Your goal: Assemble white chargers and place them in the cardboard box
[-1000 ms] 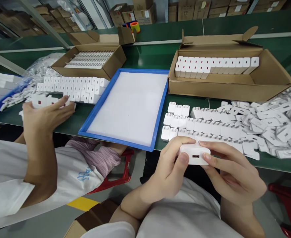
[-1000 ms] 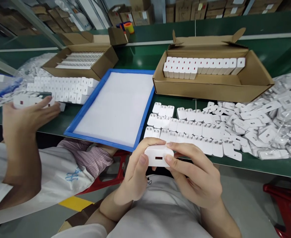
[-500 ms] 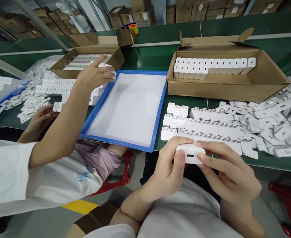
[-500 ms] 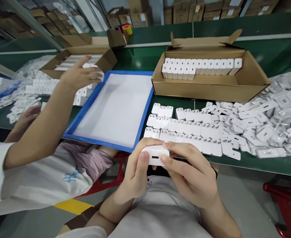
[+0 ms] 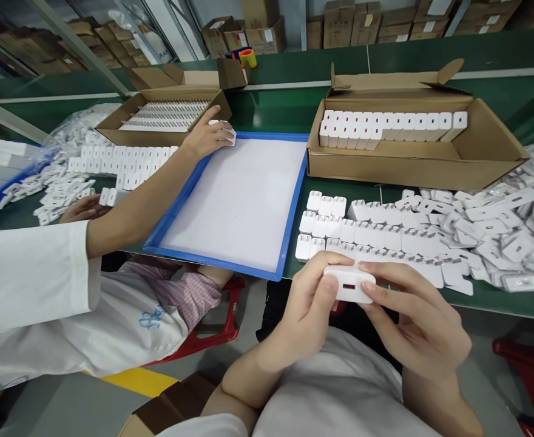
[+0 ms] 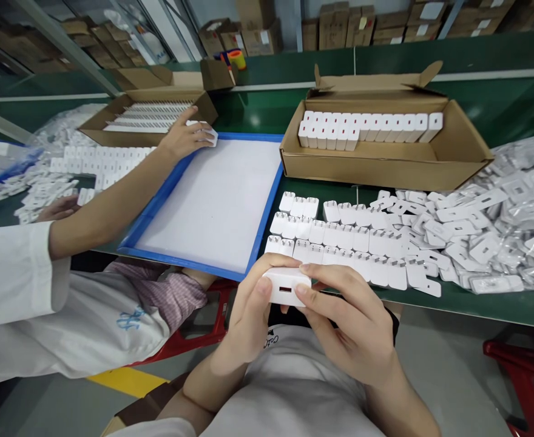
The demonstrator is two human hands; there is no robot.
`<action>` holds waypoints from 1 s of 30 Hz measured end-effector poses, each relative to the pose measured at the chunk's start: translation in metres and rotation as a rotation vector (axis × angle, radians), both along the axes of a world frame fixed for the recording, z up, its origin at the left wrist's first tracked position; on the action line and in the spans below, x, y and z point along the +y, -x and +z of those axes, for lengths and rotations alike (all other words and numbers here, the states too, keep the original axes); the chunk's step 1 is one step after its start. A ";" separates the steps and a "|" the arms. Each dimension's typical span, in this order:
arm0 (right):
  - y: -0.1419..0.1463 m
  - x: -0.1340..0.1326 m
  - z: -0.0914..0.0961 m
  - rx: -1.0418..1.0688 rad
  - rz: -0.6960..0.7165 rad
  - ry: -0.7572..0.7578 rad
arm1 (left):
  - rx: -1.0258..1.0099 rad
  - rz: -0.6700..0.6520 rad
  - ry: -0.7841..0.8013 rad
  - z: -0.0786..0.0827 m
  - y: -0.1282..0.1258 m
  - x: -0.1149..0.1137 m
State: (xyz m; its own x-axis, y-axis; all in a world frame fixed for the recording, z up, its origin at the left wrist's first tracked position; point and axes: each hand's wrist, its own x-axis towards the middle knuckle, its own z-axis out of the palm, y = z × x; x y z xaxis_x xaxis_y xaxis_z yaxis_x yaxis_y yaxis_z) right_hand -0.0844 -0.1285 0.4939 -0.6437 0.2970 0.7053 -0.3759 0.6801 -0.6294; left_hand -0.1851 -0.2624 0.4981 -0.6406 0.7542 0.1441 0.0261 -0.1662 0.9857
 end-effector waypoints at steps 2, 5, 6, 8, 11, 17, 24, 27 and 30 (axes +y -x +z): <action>0.000 0.000 0.001 -0.008 0.010 0.011 | -0.050 -0.039 -0.012 -0.001 0.000 -0.001; 0.001 -0.001 0.001 -0.030 0.004 0.030 | -0.070 -0.056 -0.001 -0.001 0.000 -0.002; 0.001 -0.002 0.001 -0.036 0.000 0.035 | -0.062 -0.051 0.004 0.000 0.000 -0.001; 0.000 -0.002 0.001 -0.036 0.001 0.042 | 0.001 -0.018 0.011 0.000 -0.001 0.000; -0.001 0.000 -0.002 -0.037 0.020 0.033 | 0.154 0.044 0.023 0.001 0.000 -0.001; -0.003 -0.005 -0.007 -0.032 0.063 -0.038 | 0.175 0.014 0.074 0.001 0.003 -0.009; 0.014 0.051 0.029 -0.152 0.069 -0.331 | 0.084 0.102 0.047 -0.001 0.009 -0.016; 0.053 0.123 0.037 -0.266 -0.191 -0.561 | -0.038 0.107 -0.016 -0.003 0.012 -0.020; 0.097 0.183 0.026 -0.747 -0.150 -0.895 | -0.083 0.114 -0.055 -0.003 0.011 -0.024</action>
State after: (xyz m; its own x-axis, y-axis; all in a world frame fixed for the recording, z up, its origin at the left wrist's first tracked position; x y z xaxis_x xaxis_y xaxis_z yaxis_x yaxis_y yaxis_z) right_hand -0.1818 0.0542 0.5196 -0.9866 -0.0054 0.1633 0.0053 0.9979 0.0652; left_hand -0.1959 -0.2860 0.4953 -0.7328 0.6685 0.1267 -0.0330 -0.2210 0.9747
